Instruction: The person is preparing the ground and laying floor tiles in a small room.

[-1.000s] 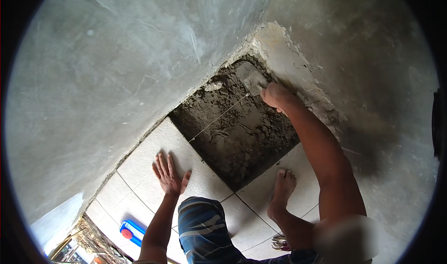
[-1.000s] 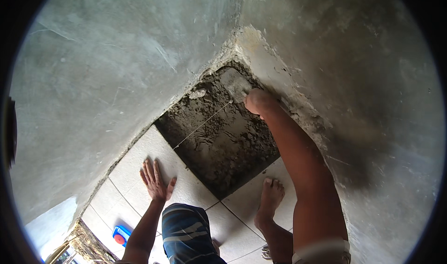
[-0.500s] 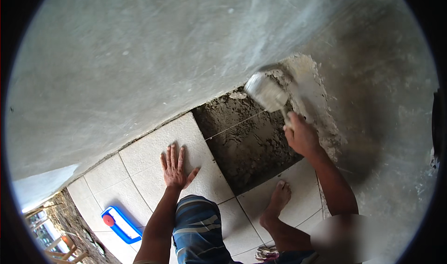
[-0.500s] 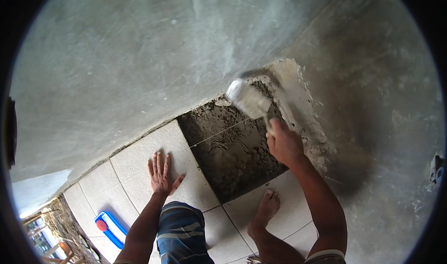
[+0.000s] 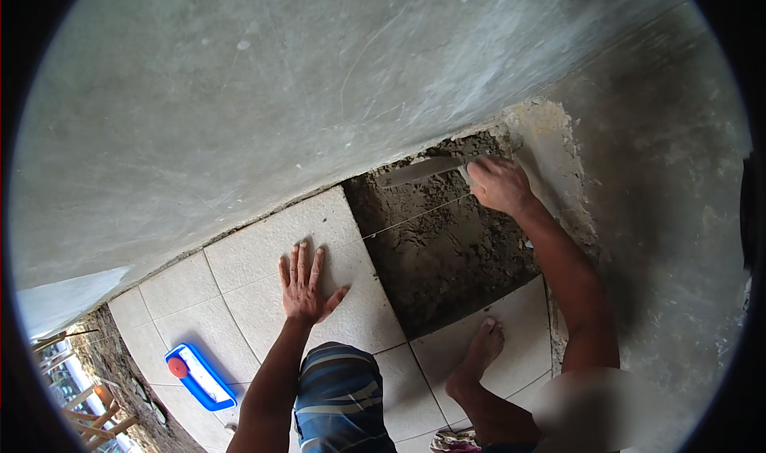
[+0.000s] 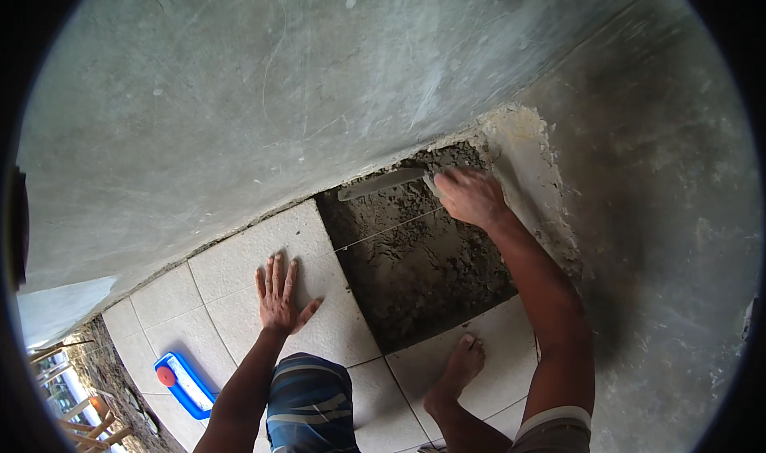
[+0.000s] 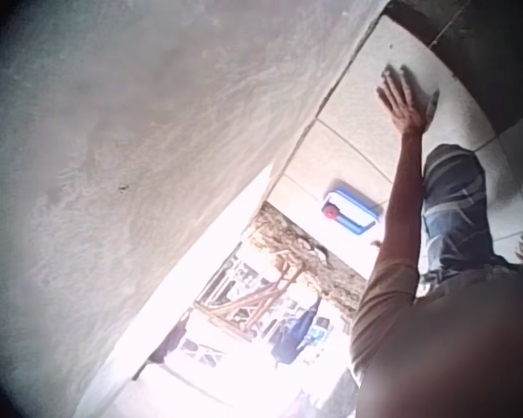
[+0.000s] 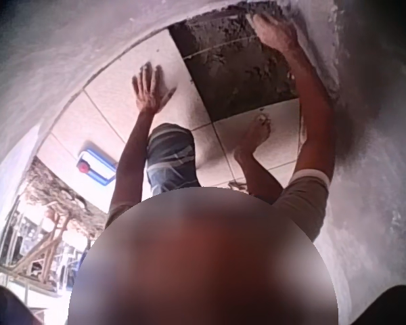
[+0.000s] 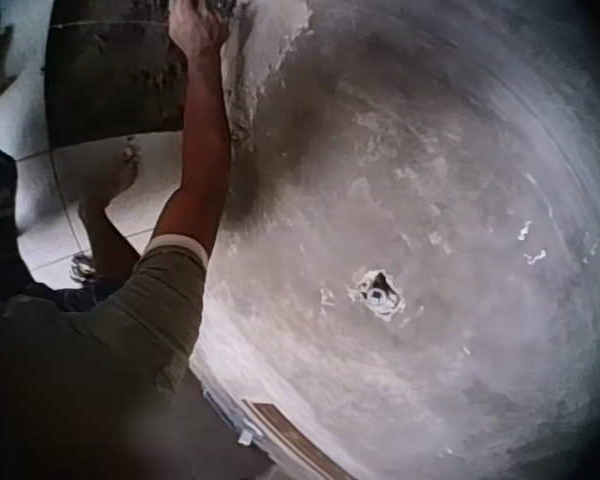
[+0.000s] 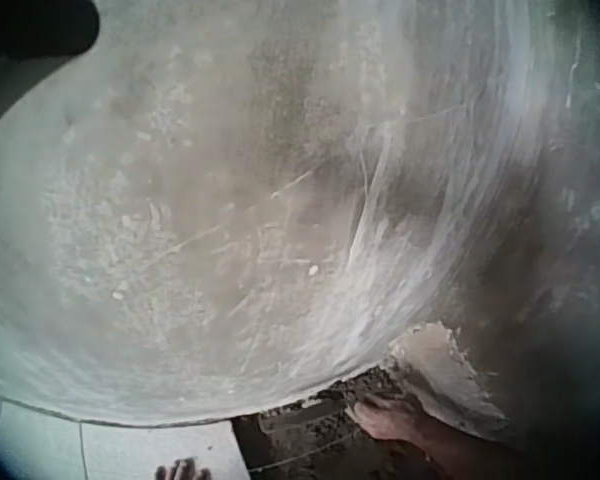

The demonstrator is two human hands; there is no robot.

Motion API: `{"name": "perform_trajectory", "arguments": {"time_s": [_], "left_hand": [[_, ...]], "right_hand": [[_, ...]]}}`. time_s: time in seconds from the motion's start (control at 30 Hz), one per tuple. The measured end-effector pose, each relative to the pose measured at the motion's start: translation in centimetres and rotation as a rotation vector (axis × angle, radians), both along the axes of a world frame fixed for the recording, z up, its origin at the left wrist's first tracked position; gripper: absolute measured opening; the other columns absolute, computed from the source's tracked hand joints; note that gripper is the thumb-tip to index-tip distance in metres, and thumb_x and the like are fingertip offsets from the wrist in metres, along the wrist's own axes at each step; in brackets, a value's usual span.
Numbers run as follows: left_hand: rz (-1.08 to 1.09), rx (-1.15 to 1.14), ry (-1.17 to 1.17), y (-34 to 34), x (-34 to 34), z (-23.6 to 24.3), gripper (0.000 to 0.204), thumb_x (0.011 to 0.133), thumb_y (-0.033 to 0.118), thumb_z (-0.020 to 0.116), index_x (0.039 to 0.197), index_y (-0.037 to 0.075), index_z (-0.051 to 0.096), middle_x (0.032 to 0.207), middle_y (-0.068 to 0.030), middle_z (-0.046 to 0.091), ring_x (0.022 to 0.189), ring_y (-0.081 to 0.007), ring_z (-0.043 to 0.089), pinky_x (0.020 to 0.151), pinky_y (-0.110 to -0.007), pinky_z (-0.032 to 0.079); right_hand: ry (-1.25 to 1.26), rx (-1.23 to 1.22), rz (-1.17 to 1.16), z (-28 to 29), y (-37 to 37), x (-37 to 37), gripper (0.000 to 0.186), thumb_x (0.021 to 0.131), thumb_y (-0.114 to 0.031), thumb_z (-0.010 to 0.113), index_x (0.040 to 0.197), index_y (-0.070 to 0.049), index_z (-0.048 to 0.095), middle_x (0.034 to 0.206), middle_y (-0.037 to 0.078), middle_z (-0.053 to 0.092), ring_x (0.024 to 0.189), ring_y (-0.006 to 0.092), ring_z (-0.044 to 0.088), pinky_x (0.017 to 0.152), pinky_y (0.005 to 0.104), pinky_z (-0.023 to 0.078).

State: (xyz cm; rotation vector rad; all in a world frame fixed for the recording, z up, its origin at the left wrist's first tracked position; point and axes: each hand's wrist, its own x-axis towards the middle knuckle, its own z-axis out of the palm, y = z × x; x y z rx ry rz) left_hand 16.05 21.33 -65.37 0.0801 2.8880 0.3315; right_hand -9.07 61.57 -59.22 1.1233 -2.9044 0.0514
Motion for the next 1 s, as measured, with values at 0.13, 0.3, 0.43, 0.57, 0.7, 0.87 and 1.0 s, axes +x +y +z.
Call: {"name": "perform_trajectory", "arguments": {"time_s": [0.13,0.3,0.43,0.57,0.7,0.87,1.0], "left_hand": [[-0.013,0.012,0.050,-0.3,0.1,-0.4,0.107,0.079,0.070,0.067,0.161,0.019,0.023,0.168,-0.0172,0.015,0.157,-0.0341,0.009,0.124,-0.059,0.002],[-0.003,0.006,0.019,-0.4,0.4,-0.1,0.106,0.079,0.069,0.068,0.161,0.019,0.024,0.168,-0.0176,0.016,0.156,-0.0343,0.010,0.124,-0.060,0.004],[-0.007,0.019,0.021,-0.3,0.1,-0.5,0.105,0.079,0.068,0.068,0.161,0.019,0.025,0.167,-0.0183,0.017,0.156,-0.0347,0.011,0.124,-0.060,0.004],[-0.005,0.029,0.042,-0.7,0.4,-0.6,0.104,0.079,0.068,0.068,0.161,0.018,0.026,0.167,-0.0185,0.018,0.156,-0.0353,0.012,0.123,-0.060,0.004],[-0.008,0.018,0.022,0.4,-0.1,-0.8,0.103,0.079,0.068,0.068,0.160,0.017,0.027,0.166,-0.0189,0.020,0.155,-0.0358,0.014,0.123,-0.061,0.006],[0.010,-0.005,0.031,-0.7,0.2,-0.5,0.101,0.082,0.071,0.064,0.160,0.016,0.029,0.166,-0.0198,0.021,0.155,-0.0360,0.015,0.123,-0.060,0.007],[0.049,0.042,-0.047,-2.3,0.2,1.3,0.095,0.086,0.068,0.062,0.158,0.014,0.031,0.165,-0.0212,0.020,0.155,-0.0364,0.013,0.124,-0.060,0.008]], "right_hand": [[-0.432,0.497,-0.252,0.5,-1.9,-2.8,0.020,0.094,-0.015,0.056,0.113,-0.010,0.061,0.110,0.013,0.071,0.096,0.0345,0.071,0.077,0.0475,0.059],[-0.204,0.195,-0.108,0.4,-2.5,-1.5,0.032,0.091,-0.010,0.057,0.122,-0.012,0.061,0.104,0.015,0.073,0.098,0.0350,0.071,0.081,0.0490,0.058],[-0.416,0.537,-0.257,-0.9,-1.9,-3.6,0.033,0.091,-0.013,0.058,0.124,-0.015,0.060,0.117,0.013,0.071,0.100,0.0354,0.071,0.084,0.0507,0.057],[-0.262,0.265,-0.193,-1.8,-2.6,-2.5,0.034,0.088,-0.010,0.063,0.123,-0.013,0.062,0.126,0.011,0.068,0.101,0.0333,0.070,0.083,0.0495,0.057],[-0.127,-0.072,-0.108,-2.2,0.1,-2.2,0.025,0.088,-0.019,0.067,0.110,-0.010,0.062,0.109,0.011,0.069,0.094,0.0359,0.069,0.084,0.0494,0.056],[-0.317,0.255,-0.197,-2.7,-2.1,-3.9,0.029,0.087,-0.022,0.069,0.111,-0.010,0.060,0.104,0.013,0.068,0.093,0.0376,0.067,0.082,0.0516,0.054],[-0.302,0.346,-0.167,-2.1,-3.6,-1.9,0.036,0.085,-0.022,0.074,0.116,-0.008,0.060,0.106,0.017,0.067,0.101,0.0399,0.064,0.085,0.0511,0.052]]}}
